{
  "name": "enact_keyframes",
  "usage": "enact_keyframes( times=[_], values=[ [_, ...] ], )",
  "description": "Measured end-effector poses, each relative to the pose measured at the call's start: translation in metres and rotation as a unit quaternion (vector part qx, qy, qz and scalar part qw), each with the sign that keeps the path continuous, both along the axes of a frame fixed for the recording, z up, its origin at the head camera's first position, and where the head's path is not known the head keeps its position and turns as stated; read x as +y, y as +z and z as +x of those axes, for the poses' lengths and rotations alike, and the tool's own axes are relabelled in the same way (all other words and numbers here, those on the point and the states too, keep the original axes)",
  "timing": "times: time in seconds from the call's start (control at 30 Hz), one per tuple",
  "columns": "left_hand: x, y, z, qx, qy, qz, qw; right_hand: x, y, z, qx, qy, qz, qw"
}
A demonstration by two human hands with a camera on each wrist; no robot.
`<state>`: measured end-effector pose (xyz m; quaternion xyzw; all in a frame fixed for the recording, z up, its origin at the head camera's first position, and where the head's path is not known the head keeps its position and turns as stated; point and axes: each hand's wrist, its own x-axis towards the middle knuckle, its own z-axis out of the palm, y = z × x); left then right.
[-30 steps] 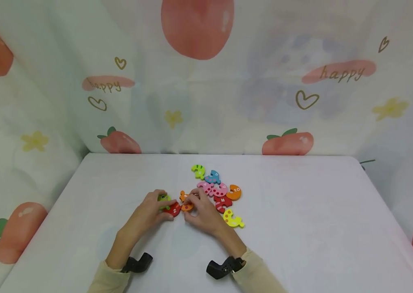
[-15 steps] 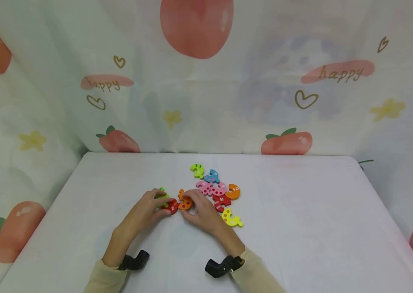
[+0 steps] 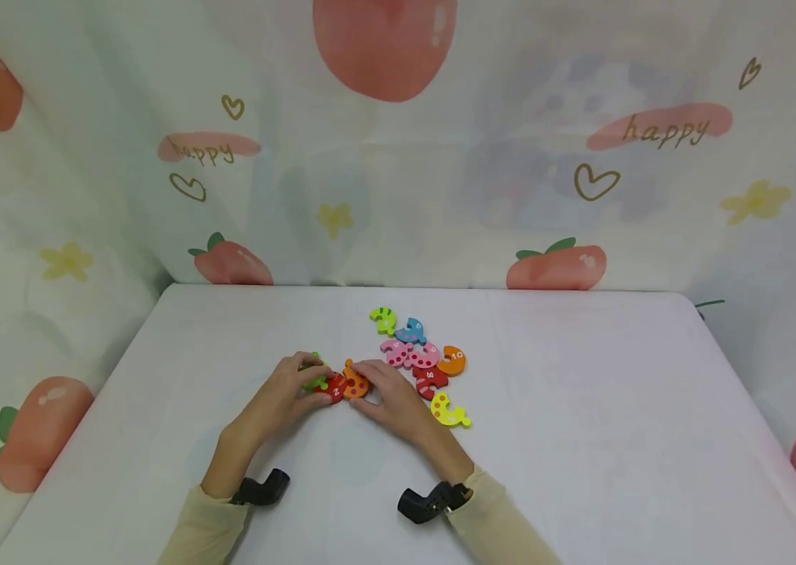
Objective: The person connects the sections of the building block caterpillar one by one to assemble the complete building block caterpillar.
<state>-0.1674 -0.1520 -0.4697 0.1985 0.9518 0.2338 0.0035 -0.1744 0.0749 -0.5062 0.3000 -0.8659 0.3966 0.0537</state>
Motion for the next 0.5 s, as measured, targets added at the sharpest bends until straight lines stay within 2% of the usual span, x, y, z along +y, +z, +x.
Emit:
enact_keyframes(
  times=[0.27,0.5],
  values=[
    [-0.0008,-0.0005,-0.0004,-0.012,-0.001,-0.001,0.9999,0.0001,0.0007,0.0019,-0.008,0.001,0.01,1.0],
    [-0.0007,0.0009,-0.0007,-0.009,0.0,-0.005,0.9999,0.0001,0.0008,0.0,0.01,0.006,0.029,1.0]
  ],
)
